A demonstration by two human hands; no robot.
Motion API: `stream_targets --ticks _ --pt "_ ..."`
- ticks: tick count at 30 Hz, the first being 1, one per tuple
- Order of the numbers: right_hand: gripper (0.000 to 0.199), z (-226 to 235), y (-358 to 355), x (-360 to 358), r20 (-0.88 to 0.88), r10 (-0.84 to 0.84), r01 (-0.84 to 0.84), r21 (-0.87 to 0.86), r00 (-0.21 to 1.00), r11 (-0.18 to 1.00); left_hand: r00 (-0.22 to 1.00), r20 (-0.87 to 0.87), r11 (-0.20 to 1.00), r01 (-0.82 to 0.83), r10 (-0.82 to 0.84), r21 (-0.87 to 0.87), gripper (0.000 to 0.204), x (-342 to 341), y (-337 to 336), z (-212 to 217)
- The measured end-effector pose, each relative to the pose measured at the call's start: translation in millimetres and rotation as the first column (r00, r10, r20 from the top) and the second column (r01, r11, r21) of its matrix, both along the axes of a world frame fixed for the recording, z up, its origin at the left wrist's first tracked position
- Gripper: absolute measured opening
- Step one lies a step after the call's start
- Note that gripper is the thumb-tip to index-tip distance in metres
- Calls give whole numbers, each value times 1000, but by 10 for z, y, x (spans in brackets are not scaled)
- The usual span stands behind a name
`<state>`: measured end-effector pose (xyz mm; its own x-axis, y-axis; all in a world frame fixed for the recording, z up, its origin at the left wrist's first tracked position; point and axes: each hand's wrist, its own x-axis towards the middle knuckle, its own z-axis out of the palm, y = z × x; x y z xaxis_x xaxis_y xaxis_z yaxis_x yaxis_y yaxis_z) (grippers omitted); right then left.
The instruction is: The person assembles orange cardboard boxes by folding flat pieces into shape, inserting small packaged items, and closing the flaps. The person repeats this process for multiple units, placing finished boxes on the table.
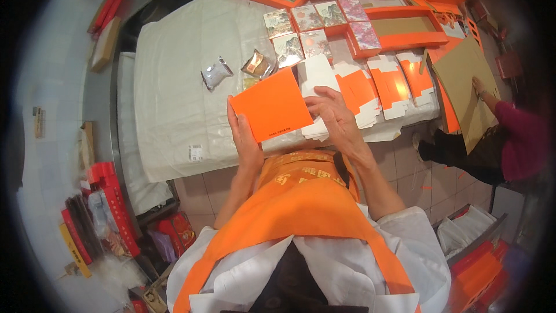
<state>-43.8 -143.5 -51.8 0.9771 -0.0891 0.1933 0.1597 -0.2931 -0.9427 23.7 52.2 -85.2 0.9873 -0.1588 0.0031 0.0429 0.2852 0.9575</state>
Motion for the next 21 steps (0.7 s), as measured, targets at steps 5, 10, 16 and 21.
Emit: stream_targets --ticks 5,10,16,21 --pt "28 103 146 67 106 -176 156 176 979 972 972 -235 971 -58 1 -234 50 -268 -16 -126" --pt "20 225 153 2 -89 -114 141 406 989 903 912 -107 902 409 -397 140 54 -508 247 -56" --pt "18 120 230 -14 -236 146 -50 370 961 928 926 -20 903 373 -378 215 33 -342 172 174" --pt "14 -94 304 -69 75 8 -54 648 997 760 894 21 856 420 -447 301 13 -99 168 154"
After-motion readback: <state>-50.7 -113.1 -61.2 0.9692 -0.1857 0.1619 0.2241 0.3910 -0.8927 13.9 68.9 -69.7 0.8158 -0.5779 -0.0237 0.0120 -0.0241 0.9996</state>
